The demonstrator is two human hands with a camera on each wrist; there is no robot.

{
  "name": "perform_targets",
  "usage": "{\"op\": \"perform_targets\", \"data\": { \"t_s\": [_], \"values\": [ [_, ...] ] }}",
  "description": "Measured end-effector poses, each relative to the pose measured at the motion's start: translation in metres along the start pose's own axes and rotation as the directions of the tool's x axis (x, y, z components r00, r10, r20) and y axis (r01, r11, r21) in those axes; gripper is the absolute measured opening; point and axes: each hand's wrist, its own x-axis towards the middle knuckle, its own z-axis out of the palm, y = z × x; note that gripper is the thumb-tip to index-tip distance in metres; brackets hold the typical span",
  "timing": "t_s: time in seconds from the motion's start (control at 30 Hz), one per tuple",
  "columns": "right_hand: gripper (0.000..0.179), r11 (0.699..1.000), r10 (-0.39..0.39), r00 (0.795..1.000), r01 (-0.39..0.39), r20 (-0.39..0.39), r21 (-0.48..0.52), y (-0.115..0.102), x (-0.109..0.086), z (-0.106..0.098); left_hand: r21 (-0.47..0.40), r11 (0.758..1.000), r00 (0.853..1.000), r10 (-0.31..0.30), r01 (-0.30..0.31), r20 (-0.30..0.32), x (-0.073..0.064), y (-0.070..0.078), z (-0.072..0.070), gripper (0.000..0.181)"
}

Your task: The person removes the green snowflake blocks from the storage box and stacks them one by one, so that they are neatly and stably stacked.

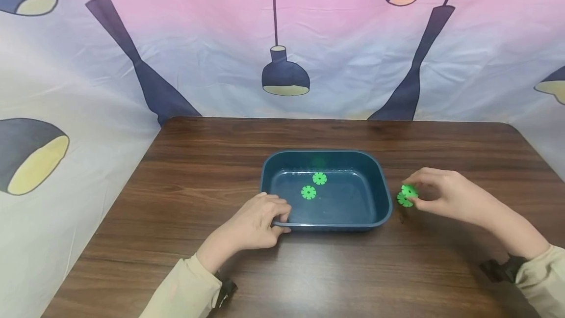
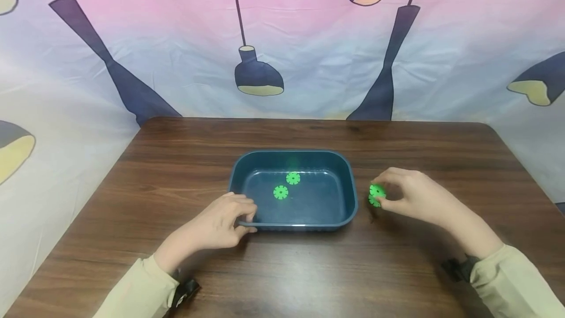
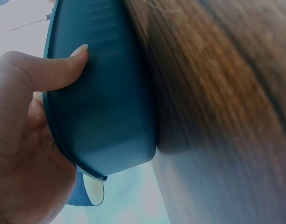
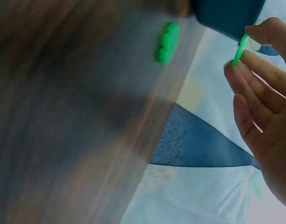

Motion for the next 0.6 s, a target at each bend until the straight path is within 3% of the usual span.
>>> {"op": "perform_targets", "data": {
  "t_s": [0.23, 0.6],
  "values": [
    [0.027, 0.998, 0.019, 0.996, -0.013, 0.082, -0.069, 0.006, 0.000, 0.009, -0.006, 1.000, 1.000, -0.007, 0.007, -0.008, -0.001, 0.000, 0.001, 0.035],
    [0.025, 0.981, -0.025, 0.990, 0.051, 0.142, -0.185, 0.011, 0.002, 0.018, -0.011, 1.000, 1.000, -0.019, 0.019, -0.005, -0.001, 0.001, -0.001, 0.035]
  ]
}}
